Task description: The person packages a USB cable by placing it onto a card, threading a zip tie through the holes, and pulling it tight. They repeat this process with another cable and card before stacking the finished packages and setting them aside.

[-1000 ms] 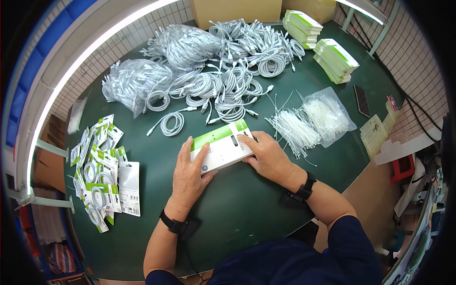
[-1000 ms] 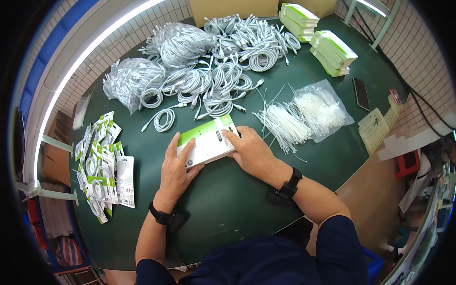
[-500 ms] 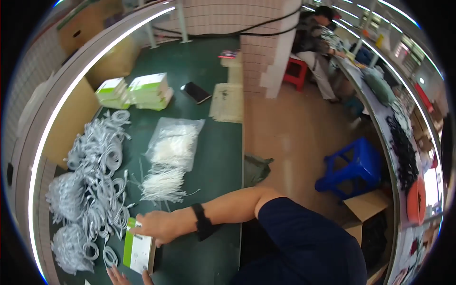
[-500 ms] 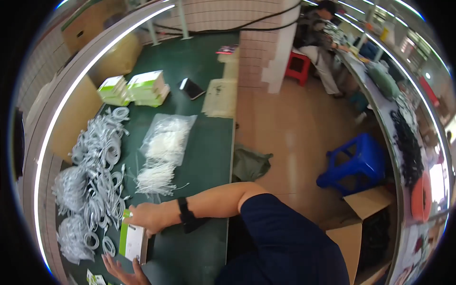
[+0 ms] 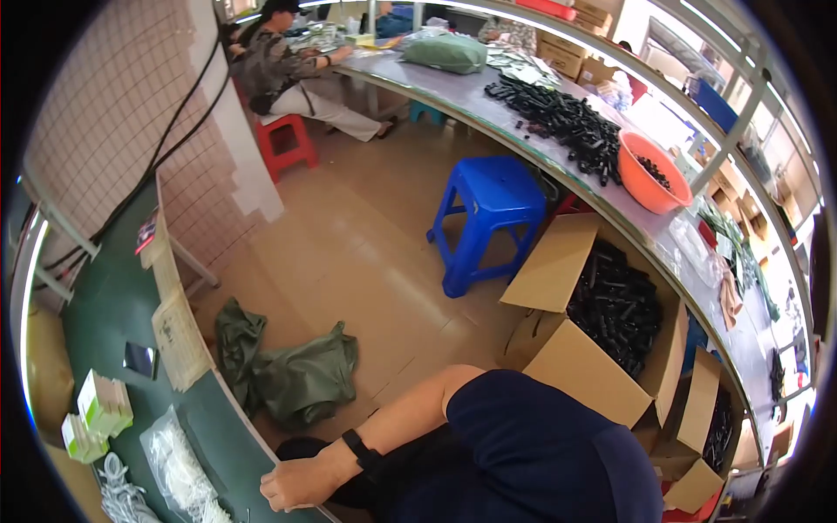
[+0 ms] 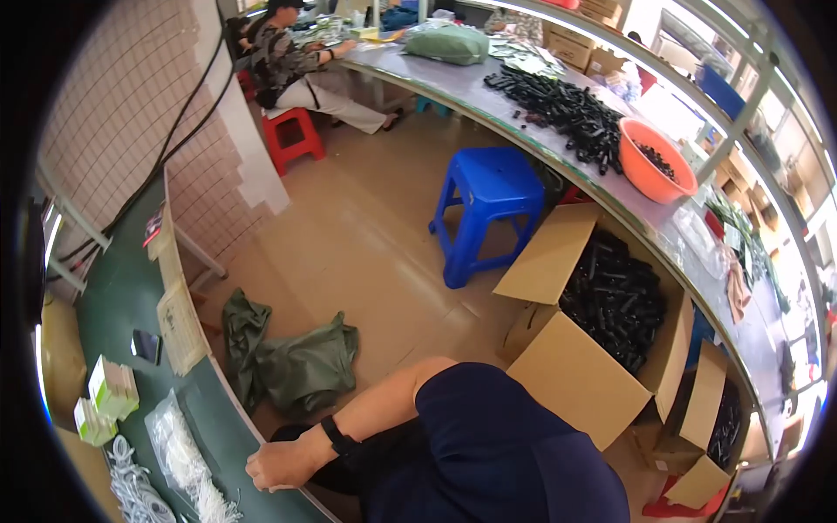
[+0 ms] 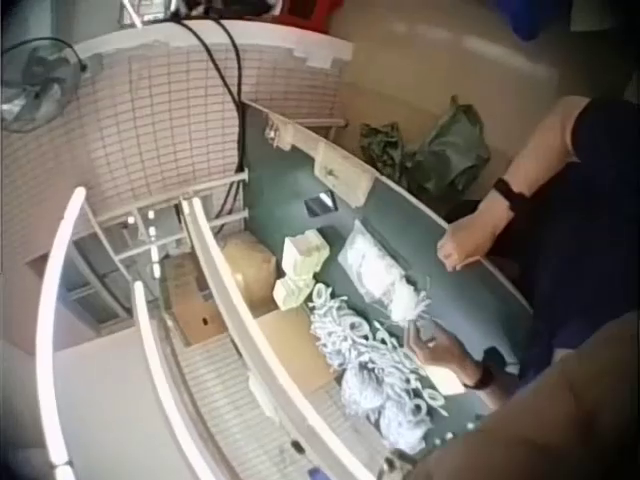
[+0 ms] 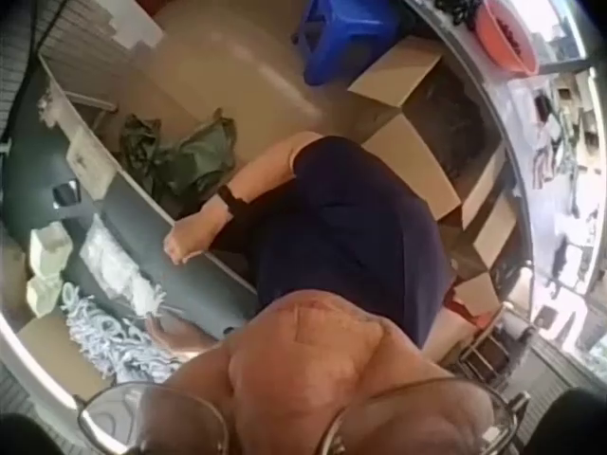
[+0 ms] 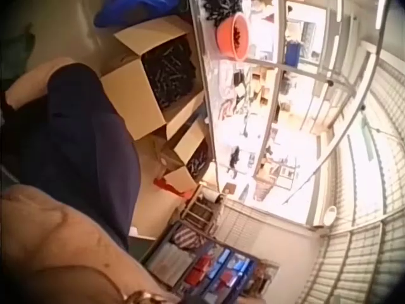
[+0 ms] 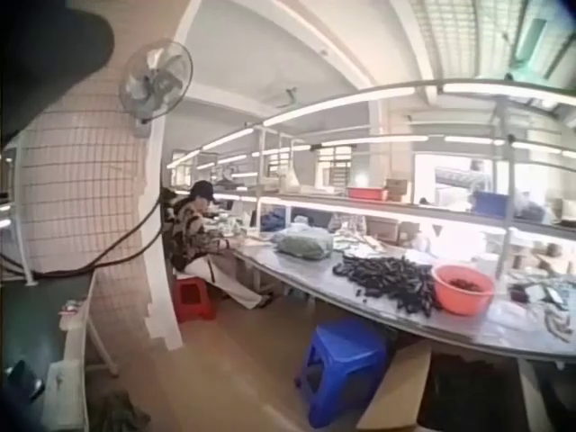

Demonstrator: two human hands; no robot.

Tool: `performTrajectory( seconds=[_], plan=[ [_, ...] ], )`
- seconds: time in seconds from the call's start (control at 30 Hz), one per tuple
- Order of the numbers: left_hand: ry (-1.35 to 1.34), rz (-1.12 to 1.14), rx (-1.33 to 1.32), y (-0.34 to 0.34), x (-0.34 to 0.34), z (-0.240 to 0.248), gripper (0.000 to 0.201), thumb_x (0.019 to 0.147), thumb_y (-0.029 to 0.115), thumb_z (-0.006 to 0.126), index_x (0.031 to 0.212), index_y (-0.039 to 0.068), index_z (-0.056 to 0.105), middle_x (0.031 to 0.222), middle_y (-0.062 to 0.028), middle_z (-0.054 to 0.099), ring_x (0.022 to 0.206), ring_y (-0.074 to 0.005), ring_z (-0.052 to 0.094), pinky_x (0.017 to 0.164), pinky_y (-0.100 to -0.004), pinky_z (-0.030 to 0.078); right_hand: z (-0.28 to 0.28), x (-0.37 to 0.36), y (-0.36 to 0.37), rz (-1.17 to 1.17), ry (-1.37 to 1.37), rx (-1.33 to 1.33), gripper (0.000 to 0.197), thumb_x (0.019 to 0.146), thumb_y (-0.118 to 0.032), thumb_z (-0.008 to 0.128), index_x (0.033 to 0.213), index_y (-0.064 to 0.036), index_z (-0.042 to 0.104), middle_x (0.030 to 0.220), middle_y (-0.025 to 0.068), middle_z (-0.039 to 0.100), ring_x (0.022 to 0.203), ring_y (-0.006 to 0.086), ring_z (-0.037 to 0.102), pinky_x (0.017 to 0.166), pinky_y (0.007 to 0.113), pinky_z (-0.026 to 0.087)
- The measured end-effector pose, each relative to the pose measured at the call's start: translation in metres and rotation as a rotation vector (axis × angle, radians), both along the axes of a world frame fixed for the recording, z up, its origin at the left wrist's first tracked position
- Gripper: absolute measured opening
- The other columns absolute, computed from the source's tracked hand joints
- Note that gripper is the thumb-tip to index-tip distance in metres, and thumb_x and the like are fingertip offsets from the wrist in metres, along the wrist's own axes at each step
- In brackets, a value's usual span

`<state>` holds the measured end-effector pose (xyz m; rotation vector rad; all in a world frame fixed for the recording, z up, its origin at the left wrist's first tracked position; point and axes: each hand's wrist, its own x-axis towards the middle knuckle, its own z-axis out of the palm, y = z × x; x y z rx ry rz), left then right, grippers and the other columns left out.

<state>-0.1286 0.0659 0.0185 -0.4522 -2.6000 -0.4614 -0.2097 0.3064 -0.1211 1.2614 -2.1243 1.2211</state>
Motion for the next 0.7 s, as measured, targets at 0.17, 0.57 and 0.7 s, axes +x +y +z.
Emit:
performTrajectory(
  seconds=[0.17, 0.57, 0.7],
  plan=[
    [-0.466, 0.194, -0.299, -0.061, -0.017, 0.015, 0.035, 0.092, 0.019, 0.072, 0.121, 0.0, 0.068, 0.122, -0.0202, 0.064, 0.119, -0.0403, 0.057, 0.101, -0.0456, 0.05, -0.014, -0.01, -0.015, -0.083, 0.084, -0.356, 0.013, 0.081, -0.014, 0.076, 0.076, -0.0088, 0.064, 0.078, 0.0073, 0.06, 0.073, 0.0305, 0.061, 0.063, 0.043, 0.05],
    [-0.479, 0.252, -0.566, -0.111, -0.001, -0.027, 0.041, 0.091, 0.031, 0.072, 0.12, 0.001, 0.068, 0.115, -0.0196, 0.064, 0.124, -0.0386, 0.052, 0.109, -0.0526, 0.042, -0.005, -0.012, -0.013, -0.112, 0.107, -0.487, 0.019, 0.081, -0.007, 0.071, 0.067, -0.009, 0.058, 0.069, 0.0063, 0.055, 0.068, 0.0297, 0.057, 0.058, 0.042, 0.046],
    [-0.34, 0.215, -0.652, -0.129, 0.001, -0.046, 0.053, 0.089, 0.048, 0.07, 0.12, 0.006, 0.069, 0.118, -0.0178, 0.065, 0.123, -0.0397, 0.053, 0.116, -0.0634, 0.026, 0.007, -0.009, -0.009, -0.097, 0.07, -0.472, 0.018, 0.082, -0.005, 0.069, 0.071, -0.0091, 0.055, 0.071, 0.0052, 0.051, 0.067, 0.0291, 0.055, 0.057, 0.042, 0.046]
  ],
)
